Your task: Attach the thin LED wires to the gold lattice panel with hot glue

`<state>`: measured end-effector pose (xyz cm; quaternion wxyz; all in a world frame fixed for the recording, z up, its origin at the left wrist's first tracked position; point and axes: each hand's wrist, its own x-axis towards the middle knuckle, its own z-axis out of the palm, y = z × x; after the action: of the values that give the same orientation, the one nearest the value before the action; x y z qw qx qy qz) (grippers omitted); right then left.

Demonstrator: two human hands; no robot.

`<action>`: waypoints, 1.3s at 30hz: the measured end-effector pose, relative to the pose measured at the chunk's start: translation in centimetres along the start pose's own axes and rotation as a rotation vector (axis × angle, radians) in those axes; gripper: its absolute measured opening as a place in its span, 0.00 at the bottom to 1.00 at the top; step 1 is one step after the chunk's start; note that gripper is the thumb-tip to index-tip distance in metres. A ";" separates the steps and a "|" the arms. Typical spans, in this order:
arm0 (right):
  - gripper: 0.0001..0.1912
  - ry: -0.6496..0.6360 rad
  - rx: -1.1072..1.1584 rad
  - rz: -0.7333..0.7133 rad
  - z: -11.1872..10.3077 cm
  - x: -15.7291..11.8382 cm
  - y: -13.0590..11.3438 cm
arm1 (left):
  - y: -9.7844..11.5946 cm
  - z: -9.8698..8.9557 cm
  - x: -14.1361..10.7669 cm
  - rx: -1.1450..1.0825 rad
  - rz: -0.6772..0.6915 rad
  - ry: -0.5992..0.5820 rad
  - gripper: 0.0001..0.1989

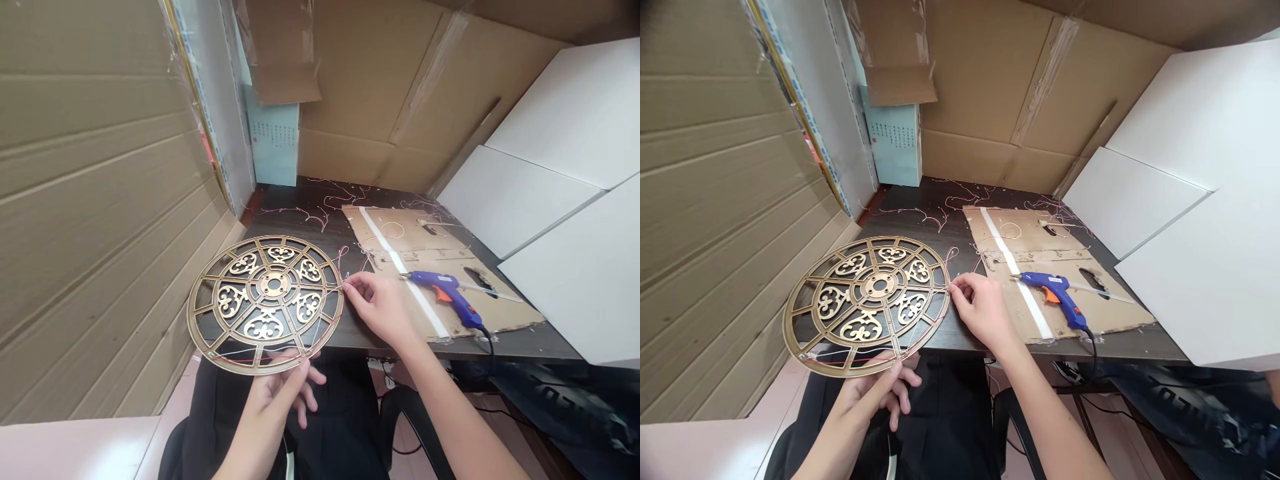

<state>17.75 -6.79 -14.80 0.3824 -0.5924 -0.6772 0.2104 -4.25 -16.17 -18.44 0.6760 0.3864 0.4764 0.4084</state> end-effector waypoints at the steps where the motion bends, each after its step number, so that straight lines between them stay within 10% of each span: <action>1: 0.10 -0.005 0.002 0.002 0.0 0.0 0.0 | 0.1 0.1 -0.1 -0.013 0.001 0.010 0.32; 22: 0.06 -0.002 -0.020 -0.110 -1.7 -1.9 -3.4 | 2.7 -3.9 0.2 0.008 0.105 -0.036 0.22; 27: 0.15 0.118 0.231 0.162 -3.0 -2.7 -3.1 | 3.8 -4.5 0.2 -0.036 0.175 -0.040 0.20; 31: 0.25 -0.172 0.647 0.456 -2.6 -3.1 -2.1 | 4.5 -5.8 0.7 -0.003 0.160 -0.093 0.20; 39: 0.25 -0.239 0.979 0.539 -1.0 -3.9 -3.1 | 4.1 -6.5 0.9 0.156 0.467 -0.164 0.28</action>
<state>16.59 -11.35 -12.94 0.4661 -0.4699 -0.3643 0.6552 -11.03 -12.92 -16.57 0.5680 0.5687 0.3479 0.4826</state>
